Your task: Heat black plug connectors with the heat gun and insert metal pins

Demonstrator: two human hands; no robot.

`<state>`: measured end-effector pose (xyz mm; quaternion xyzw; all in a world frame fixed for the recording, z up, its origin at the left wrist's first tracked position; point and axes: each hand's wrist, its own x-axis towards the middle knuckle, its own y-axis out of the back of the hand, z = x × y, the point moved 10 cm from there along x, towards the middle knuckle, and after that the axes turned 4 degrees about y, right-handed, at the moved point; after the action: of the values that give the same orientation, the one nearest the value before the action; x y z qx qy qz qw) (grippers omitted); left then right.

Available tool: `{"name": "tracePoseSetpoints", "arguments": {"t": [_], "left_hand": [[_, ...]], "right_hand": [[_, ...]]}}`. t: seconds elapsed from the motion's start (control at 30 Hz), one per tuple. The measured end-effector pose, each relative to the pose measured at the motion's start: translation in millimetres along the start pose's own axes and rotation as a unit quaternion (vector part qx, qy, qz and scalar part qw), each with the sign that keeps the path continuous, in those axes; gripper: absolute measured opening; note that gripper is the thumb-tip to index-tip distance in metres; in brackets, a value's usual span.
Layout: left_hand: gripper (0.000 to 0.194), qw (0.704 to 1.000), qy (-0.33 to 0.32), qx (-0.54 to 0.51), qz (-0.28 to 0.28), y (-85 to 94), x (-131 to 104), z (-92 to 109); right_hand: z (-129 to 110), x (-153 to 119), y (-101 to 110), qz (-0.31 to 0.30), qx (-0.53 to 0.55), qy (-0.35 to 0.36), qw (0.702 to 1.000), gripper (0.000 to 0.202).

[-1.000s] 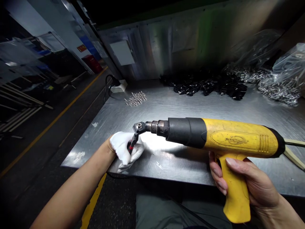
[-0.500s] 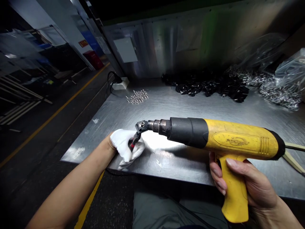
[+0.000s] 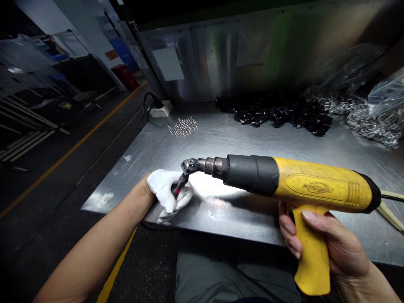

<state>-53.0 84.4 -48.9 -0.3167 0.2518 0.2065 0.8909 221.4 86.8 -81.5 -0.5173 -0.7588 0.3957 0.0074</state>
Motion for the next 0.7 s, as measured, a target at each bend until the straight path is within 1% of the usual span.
{"name": "tracePoseSetpoints", "arguments": {"t": [0.1, 0.2, 0.27, 0.3, 0.37, 0.43, 0.5, 0.63, 0.7], "left_hand": [[0.033, 1.0, 0.001, 0.001, 0.006, 0.3, 1, 0], [0.036, 0.999, -0.009, 0.014, 0.037, 6.6, 1, 1], [0.035, 0.999, -0.012, 0.02, 0.041, 8.8, 1, 1], [0.034, 0.999, -0.01, 0.018, 0.032, 8.2, 1, 0], [0.029, 1.0, -0.009, 0.011, -0.011, 2.5, 3, -1], [0.024, 0.998, -0.024, 0.005, -0.053, -3.0, 4, 1], [0.022, 0.996, -0.042, 0.0, -0.078, -5.7, 5, 5], [0.019, 0.995, -0.054, -0.004, -0.086, -6.6, 5, 7], [0.019, 0.995, -0.052, -0.005, -0.084, -7.2, 5, 6]], "right_hand": [[0, 1, -2, -0.002, 0.0, -0.002, 1.0, 0.028], [-2, 1, -3, -0.014, -0.001, 0.002, 1.0, 0.028], [-2, 1, -3, -0.025, -0.004, 0.001, 1.0, 0.03], [-2, 1, -2, -0.027, -0.006, 0.0, 1.0, 0.031], [-2, 2, -2, -0.036, -0.006, 0.002, 0.999, 0.032], [-2, 3, -5, -0.048, -0.005, 0.008, 0.999, 0.033], [-3, 3, -8, -0.051, -0.003, 0.012, 0.999, 0.034], [-3, 2, -8, -0.01, -0.003, 0.005, 1.0, 0.032], [-4, 2, -9, -0.018, -0.003, 0.013, 1.0, 0.032]]}}
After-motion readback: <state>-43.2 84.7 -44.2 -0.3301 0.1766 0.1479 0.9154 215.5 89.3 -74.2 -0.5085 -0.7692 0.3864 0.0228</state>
